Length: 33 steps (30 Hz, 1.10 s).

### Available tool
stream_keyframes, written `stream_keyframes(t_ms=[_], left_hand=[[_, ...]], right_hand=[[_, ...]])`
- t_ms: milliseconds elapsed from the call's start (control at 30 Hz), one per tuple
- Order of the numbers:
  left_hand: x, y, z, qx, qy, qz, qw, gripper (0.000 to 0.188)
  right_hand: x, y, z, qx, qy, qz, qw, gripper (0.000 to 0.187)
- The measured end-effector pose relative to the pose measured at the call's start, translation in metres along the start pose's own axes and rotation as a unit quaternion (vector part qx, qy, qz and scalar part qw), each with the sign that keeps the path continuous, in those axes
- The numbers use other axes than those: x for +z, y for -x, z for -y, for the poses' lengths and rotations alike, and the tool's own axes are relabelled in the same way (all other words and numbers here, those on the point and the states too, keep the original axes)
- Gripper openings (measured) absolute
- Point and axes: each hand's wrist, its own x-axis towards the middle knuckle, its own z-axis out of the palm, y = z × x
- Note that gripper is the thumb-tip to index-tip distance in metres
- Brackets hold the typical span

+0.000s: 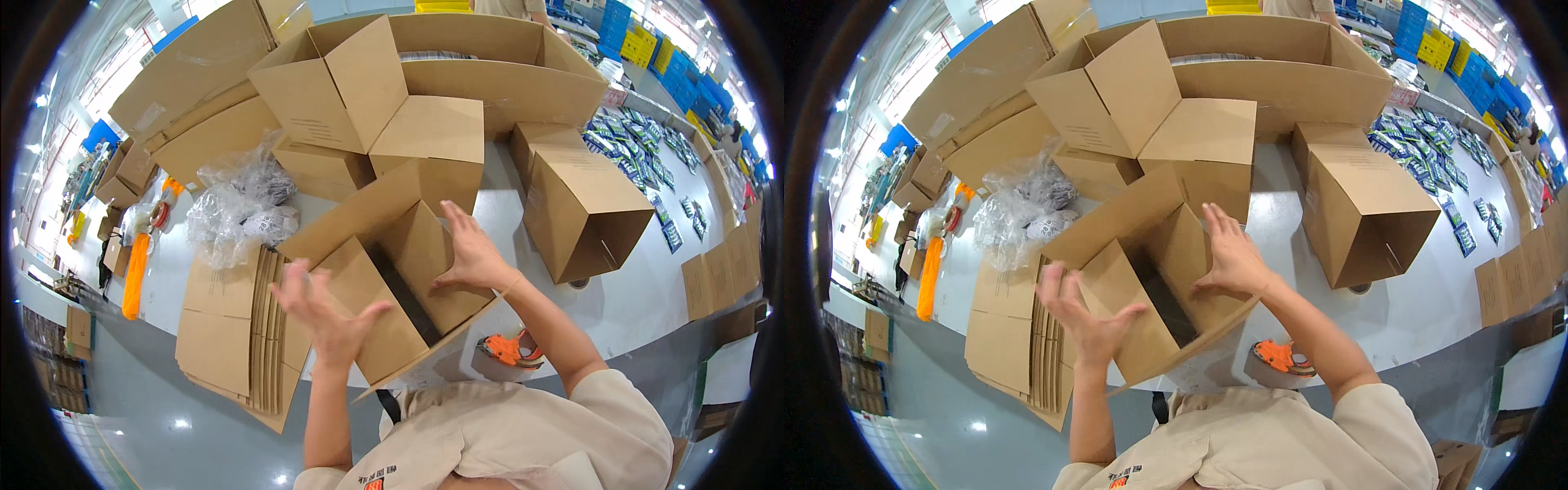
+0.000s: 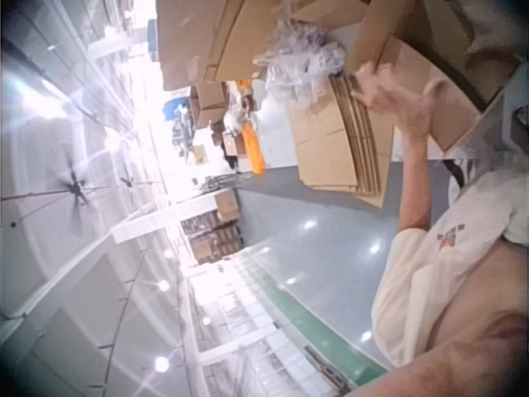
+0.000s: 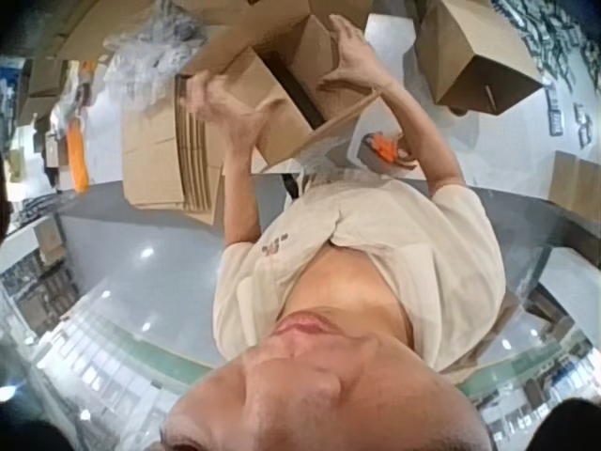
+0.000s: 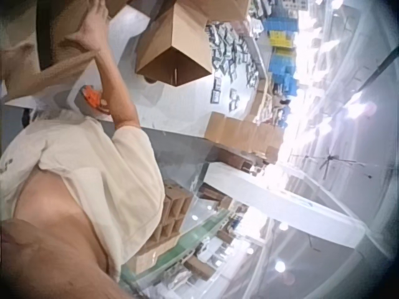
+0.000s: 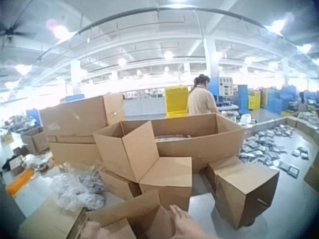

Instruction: The person folds flat cardboard sheets into small boxes and seals them with a handheld tape dispenser. They repeatedly pick a sheet, fold the sides and flaps, apply tape to the seams, and place the finished box on a growing stack.

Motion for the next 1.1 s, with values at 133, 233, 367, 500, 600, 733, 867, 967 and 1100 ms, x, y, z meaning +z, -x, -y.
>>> stream_keyframes(t_ms=[133, 233, 367, 500, 600, 733, 867, 967, 1100], left_hand=[[-0.005, 0.011, 0.032, -0.267, 0.246, 0.078, 0.929, 0.140], [-0.012, 0.014, 0.054, -0.309, 0.392, 0.070, 0.864, 0.134], [-0.020, 0.020, 0.078, -0.278, 0.390, 0.130, 0.868, 0.121], [-0.015, 0.034, 0.096, -0.293, 0.396, 0.116, 0.862, 0.085], [-0.025, 0.036, 0.109, -0.140, 0.411, 0.097, 0.896, 0.050], [-0.086, 0.031, 0.108, -0.168, 0.306, 0.356, 0.867, 0.045], [-0.170, 0.025, 0.092, -0.131, 0.427, 0.464, 0.765, 0.088], [-0.168, 0.043, 0.067, -0.139, 0.431, 0.313, 0.835, 0.101], [-0.129, 0.063, 0.045, -0.281, 0.238, 0.086, 0.926, 0.091]], right_hand=[[0.010, 0.003, 0.005, -0.065, -0.088, 0.073, 0.991, 0.116], [0.017, 0.025, 0.015, -0.048, -0.183, 0.132, 0.973, 0.121], [0.013, 0.027, 0.018, -0.089, -0.174, 0.060, 0.979, 0.120], [0.016, -0.006, 0.020, -0.258, -0.181, 0.018, 0.949, 0.096], [0.017, -0.005, 0.022, -0.441, -0.180, 0.136, 0.869, 0.087], [-0.004, 0.033, 0.024, -0.364, 0.098, 0.156, 0.913, 0.079], [-0.014, 0.055, 0.029, -0.268, -0.068, 0.267, 0.923, 0.085], [-0.002, 0.058, 0.032, -0.243, -0.096, 0.235, 0.936, 0.080], [0.010, 0.053, 0.028, -0.272, -0.155, 0.199, 0.929, 0.071]])
